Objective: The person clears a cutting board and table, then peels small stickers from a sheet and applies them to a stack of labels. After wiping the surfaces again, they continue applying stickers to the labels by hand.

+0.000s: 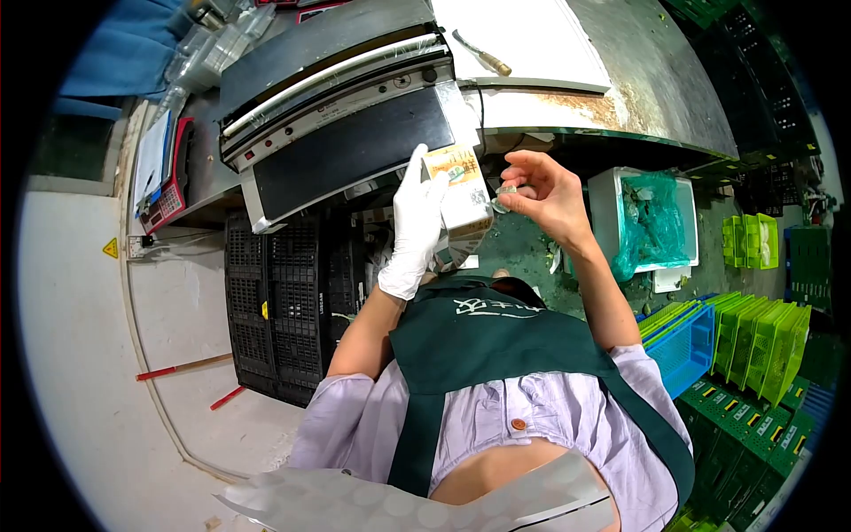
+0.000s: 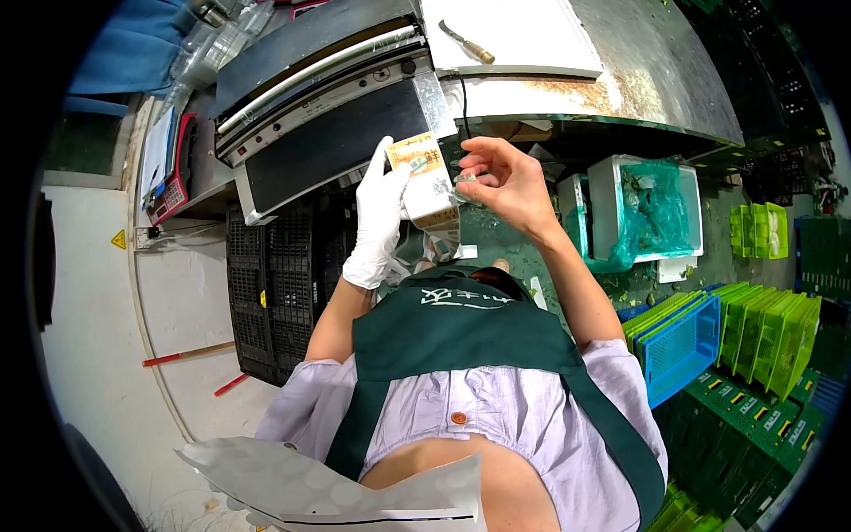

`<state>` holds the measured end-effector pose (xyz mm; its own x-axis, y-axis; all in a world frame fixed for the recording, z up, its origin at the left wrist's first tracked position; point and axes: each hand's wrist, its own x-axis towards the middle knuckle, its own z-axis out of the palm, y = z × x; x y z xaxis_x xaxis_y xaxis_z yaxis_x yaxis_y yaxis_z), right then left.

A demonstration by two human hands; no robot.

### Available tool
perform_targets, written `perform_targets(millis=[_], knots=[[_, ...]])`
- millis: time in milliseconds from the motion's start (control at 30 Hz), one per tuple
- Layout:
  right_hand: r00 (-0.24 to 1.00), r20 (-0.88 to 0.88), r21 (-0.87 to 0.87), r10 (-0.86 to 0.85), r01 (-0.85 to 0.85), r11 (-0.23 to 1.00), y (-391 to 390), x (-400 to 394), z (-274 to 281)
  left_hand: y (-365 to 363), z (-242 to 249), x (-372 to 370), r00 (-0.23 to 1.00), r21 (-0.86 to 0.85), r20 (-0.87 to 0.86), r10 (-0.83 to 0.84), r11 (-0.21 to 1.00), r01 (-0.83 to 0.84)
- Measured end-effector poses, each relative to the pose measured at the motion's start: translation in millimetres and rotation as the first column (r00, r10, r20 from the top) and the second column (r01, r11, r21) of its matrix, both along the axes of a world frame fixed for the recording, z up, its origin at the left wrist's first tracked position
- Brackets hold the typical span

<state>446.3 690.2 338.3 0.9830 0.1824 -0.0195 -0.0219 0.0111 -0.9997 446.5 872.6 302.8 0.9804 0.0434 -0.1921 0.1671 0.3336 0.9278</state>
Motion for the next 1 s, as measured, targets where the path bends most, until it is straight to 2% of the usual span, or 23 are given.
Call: perform_targets(millis=[100,300,400,467,533,600,633,667,733,767,800,867,900,933,1000], knots=[[0.998,-0.065,0.086,0.022,-0.017,0.996,0,-6,-7,5,-3,6,0.998,-0.007,-0.045,0.053,0.999,-0.054],[0.966,-0.216,0.071,0.141,-0.129,0.989,-1,-10,-21,11,-5,14,0.988,-0.032,-0.119,0.099,0.994,-0.103],[0.931,-0.310,0.089,0.191,-0.172,0.981,3,-9,-27,10,-3,14,0.994,-0.034,-0.067,0.086,0.996,-0.088],[0.897,-0.389,0.032,0.208,-0.213,0.977,8,-9,-32,6,5,13,0.999,-0.019,-0.039,0.019,1.000,-0.020],[0.920,-0.328,0.015,0.213,-0.220,0.975,13,-11,-36,6,0,13,0.999,-0.007,-0.046,0.004,1.000,-0.004],[0.881,-0.418,0.031,0.223,-0.232,0.972,15,-10,-36,5,-3,12,0.999,-0.072,-0.046,0.011,0.997,-0.015],[0.890,-0.407,0.053,0.206,-0.202,0.978,16,-10,-29,8,-12,14,0.997,-0.223,-0.076,0.009,0.975,-0.025],[0.890,-0.407,0.053,0.206,-0.202,0.978,16,-8,-30,11,-16,12,0.997,-0.222,-0.075,0.008,0.975,-0.025],[0.884,-0.450,0.127,0.128,-0.078,0.989,12,-2,-31,15,-18,2,0.977,-0.353,-0.027,-0.210,0.917,0.187],[0.894,-0.433,0.130,0.116,-0.065,0.989,11,0,-31,17,-17,-5,0.955,-0.226,-0.108,-0.278,0.942,0.248],[0.894,-0.433,0.131,0.113,-0.062,0.989,11,0,-31,13,-19,-11,0.960,-0.142,-0.082,-0.266,0.957,0.253],[0.902,-0.428,0.112,0.056,-0.009,0.994,12,2,-28,12,-17,-18,0.948,-0.064,-0.218,-0.232,0.973,0.223],[0.898,-0.437,0.087,0.059,-0.023,0.996,12,2,-25,9,-20,-20,0.976,-0.076,-0.131,-0.174,0.983,0.165],[0.897,-0.438,0.087,0.060,-0.024,0.996,13,0,-23,7,-21,-20,0.976,-0.076,-0.132,-0.173,0.984,0.164],[0.939,-0.332,0.067,-0.087,0.116,0.991,14,-3,-19,5,-21,-19,0.999,-0.001,-0.013,-0.045,0.999,0.045]])
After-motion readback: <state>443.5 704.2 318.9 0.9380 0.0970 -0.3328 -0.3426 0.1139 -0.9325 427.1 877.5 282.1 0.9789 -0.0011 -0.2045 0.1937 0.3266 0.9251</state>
